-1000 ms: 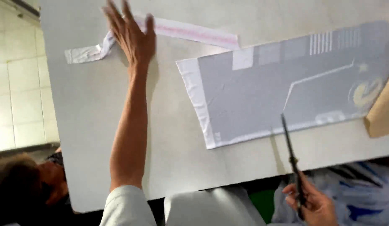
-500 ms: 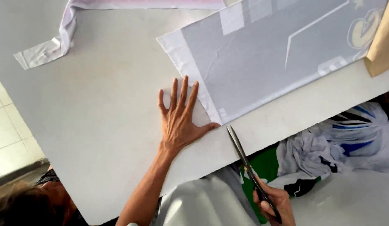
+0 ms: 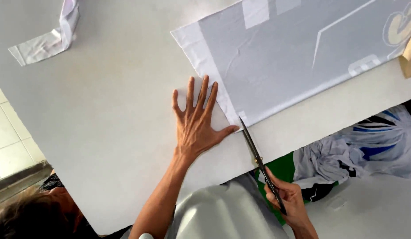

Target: Tracing a pattern onto fabric with chalk and cutting it out with scissors on a large work table.

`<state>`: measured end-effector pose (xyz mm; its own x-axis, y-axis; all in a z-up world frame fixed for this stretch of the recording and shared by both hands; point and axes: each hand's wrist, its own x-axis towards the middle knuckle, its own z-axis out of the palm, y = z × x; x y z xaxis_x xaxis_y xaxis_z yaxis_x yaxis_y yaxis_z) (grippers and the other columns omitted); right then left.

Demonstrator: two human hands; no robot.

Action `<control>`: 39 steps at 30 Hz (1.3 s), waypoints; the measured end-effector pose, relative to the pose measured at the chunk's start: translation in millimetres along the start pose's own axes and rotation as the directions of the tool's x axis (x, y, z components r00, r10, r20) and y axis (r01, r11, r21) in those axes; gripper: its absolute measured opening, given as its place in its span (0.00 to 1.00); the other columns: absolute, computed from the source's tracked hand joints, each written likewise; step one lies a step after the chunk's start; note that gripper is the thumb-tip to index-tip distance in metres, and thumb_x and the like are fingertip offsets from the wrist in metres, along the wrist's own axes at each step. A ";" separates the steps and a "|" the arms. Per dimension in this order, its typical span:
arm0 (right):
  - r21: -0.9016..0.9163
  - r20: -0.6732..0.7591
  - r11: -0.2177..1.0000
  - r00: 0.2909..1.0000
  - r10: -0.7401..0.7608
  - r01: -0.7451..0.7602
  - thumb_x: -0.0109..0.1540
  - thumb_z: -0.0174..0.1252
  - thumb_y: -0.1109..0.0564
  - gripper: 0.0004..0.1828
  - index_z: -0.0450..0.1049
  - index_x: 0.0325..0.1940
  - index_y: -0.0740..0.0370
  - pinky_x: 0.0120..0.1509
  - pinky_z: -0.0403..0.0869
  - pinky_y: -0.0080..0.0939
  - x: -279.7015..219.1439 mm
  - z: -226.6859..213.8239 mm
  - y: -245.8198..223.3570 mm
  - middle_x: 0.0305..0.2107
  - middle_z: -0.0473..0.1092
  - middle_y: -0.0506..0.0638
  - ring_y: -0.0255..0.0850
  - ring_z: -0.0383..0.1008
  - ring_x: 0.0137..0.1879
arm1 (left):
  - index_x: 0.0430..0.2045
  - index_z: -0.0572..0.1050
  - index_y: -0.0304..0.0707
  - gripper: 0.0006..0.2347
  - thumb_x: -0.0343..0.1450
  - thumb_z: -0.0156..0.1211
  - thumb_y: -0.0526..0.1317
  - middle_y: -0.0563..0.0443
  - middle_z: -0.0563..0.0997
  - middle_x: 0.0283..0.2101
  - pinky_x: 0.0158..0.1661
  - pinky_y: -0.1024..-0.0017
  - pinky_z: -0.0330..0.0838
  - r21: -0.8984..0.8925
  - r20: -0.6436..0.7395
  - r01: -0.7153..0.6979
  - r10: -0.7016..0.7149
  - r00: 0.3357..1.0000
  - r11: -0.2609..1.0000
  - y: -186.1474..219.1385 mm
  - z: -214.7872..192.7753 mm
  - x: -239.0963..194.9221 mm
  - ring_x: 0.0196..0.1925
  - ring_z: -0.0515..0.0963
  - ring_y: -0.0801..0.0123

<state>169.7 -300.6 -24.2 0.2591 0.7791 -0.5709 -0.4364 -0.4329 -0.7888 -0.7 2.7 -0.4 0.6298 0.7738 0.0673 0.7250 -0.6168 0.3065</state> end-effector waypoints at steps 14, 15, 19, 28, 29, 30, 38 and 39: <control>0.022 0.052 0.999 0.998 -0.030 0.029 0.54 0.70 0.50 0.46 0.63 0.72 0.71 0.21 0.46 0.29 22.5 5.0 -13.5 0.17 0.56 0.47 0.31 0.46 0.21 | 0.74 0.53 0.47 0.50 0.64 0.56 0.79 0.48 0.51 0.79 0.72 0.38 0.31 -0.002 0.030 0.005 -0.005 1.000 1.000 -0.5 -2.6 1.3 0.81 0.46 0.48; 0.058 0.061 0.998 0.998 -0.013 0.010 0.54 0.70 0.53 0.46 0.62 0.73 0.71 0.19 0.47 0.27 23.3 6.6 -15.3 0.16 0.56 0.47 0.29 0.45 0.19 | 0.74 0.53 0.47 0.50 0.63 0.58 0.78 0.48 0.50 0.79 0.72 0.38 0.32 0.002 0.031 0.008 -0.008 0.999 1.000 -0.5 -2.4 1.3 0.81 0.46 0.48; -0.063 0.101 0.996 0.993 -0.055 0.061 0.60 0.64 0.58 0.40 0.59 0.74 0.69 0.23 0.55 0.32 23.6 14.1 -27.4 0.19 0.61 0.47 0.30 0.51 0.21 | 0.74 0.54 0.46 0.50 0.63 0.58 0.79 0.47 0.52 0.78 0.72 0.37 0.33 0.004 0.019 0.006 -0.006 1.000 1.000 -1.2 -2.6 2.1 0.81 0.47 0.48; 0.074 0.137 0.997 0.990 -0.037 0.027 0.58 0.69 0.50 0.41 0.64 0.73 0.62 0.17 0.49 0.28 38.9 10.2 -30.0 0.22 0.62 0.50 0.30 0.50 0.18 | 0.74 0.55 0.45 0.52 0.60 0.65 0.77 0.47 0.51 0.79 0.72 0.36 0.34 -0.014 0.036 0.011 -0.010 0.999 1.000 -1.8 -2.0 2.0 0.81 0.46 0.47; 0.078 0.134 0.997 0.990 -0.036 0.026 0.58 0.69 0.50 0.41 0.64 0.73 0.62 0.17 0.49 0.28 41.2 11.9 -29.3 0.22 0.62 0.50 0.30 0.50 0.18 | 0.74 0.55 0.45 0.52 0.60 0.65 0.77 0.47 0.51 0.79 0.72 0.36 0.34 -0.014 0.041 0.007 -0.006 0.999 1.000 -1.6 -2.8 2.0 0.81 0.46 0.47; 0.089 0.134 0.996 0.991 -0.020 0.008 0.59 0.67 0.54 0.40 0.63 0.74 0.61 0.19 0.48 0.28 43.5 13.7 -28.8 0.22 0.59 0.48 0.30 0.47 0.19 | 0.74 0.55 0.45 0.52 0.60 0.65 0.77 0.46 0.51 0.78 0.72 0.36 0.34 -0.008 0.044 0.009 -0.009 0.999 1.000 -1.5 -3.9 2.0 0.81 0.46 0.47; 0.041 0.120 0.999 0.992 -0.023 0.018 0.61 0.63 0.62 0.37 0.61 0.74 0.63 0.18 0.51 0.27 46.7 20.7 -36.3 0.21 0.59 0.48 0.30 0.47 0.19 | 0.73 0.57 0.44 0.52 0.59 0.68 0.75 0.46 0.53 0.78 0.71 0.36 0.37 -0.003 0.030 0.012 -0.012 0.999 1.000 -2.1 -4.2 2.5 0.80 0.49 0.46; 0.089 0.147 0.996 0.988 -0.039 0.026 0.61 0.62 0.63 0.36 0.62 0.74 0.61 0.17 0.50 0.27 49.3 20.0 -36.7 0.21 0.58 0.48 0.30 0.47 0.19 | 0.73 0.56 0.44 0.52 0.60 0.66 0.76 0.46 0.52 0.78 0.71 0.36 0.36 -0.003 0.035 0.010 -0.010 0.999 1.000 -2.5 -4.1 3.0 0.80 0.48 0.46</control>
<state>181.2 -237.2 -18.9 0.1464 0.8535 -0.5001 -0.5041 -0.3707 -0.7801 -1.7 7.2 2.9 0.6321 0.7743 0.0313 0.7304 -0.6088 0.3097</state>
